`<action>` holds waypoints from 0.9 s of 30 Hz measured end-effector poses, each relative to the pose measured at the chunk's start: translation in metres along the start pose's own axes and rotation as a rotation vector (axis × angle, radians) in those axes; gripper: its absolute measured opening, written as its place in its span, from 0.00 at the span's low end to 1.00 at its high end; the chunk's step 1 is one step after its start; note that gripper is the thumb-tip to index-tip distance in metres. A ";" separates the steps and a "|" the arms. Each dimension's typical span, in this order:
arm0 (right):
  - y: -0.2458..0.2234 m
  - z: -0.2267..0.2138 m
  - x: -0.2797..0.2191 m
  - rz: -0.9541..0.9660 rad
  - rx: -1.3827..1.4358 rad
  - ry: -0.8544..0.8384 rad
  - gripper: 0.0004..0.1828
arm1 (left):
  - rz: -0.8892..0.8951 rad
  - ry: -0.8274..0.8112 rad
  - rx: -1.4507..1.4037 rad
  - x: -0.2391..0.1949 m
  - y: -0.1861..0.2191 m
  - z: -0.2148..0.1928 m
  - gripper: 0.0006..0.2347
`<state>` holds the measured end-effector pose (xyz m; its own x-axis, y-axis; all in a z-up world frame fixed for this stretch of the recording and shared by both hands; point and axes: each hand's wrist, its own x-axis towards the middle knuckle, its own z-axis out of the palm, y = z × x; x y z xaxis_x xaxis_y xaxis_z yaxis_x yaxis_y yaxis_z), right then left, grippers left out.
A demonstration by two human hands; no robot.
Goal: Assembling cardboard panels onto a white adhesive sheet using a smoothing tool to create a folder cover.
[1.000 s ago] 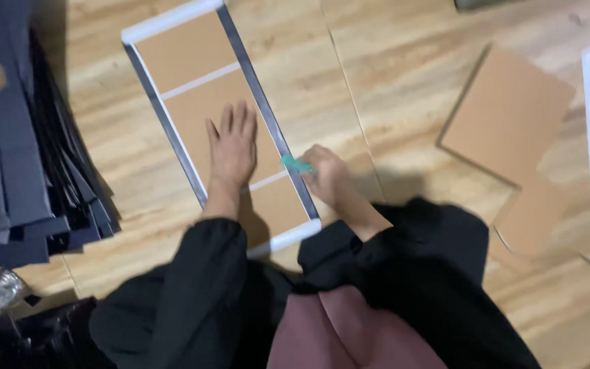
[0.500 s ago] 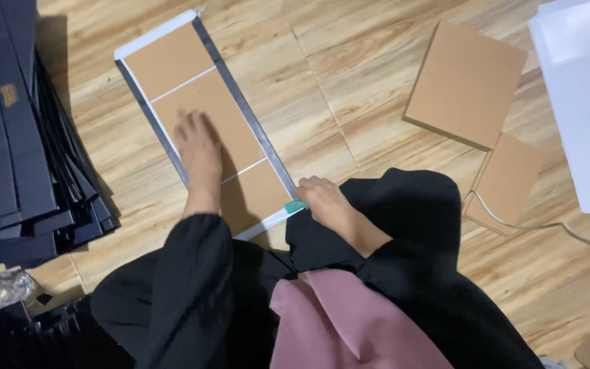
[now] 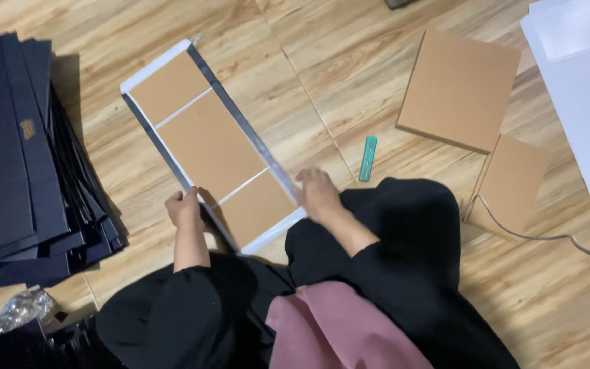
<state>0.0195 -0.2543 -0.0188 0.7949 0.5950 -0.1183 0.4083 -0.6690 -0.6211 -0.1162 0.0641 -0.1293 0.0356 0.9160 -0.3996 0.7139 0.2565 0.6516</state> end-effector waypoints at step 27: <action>0.037 -0.038 0.043 0.348 0.166 0.217 0.33 | 1.436 -0.154 1.103 -0.033 0.165 -0.011 0.24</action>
<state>0.0863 -0.2702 -0.0170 0.9553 0.2280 -0.1883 0.0360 -0.7218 -0.6912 -0.0069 0.0794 -0.0018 0.9838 0.1669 -0.0657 0.1559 -0.9767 -0.1474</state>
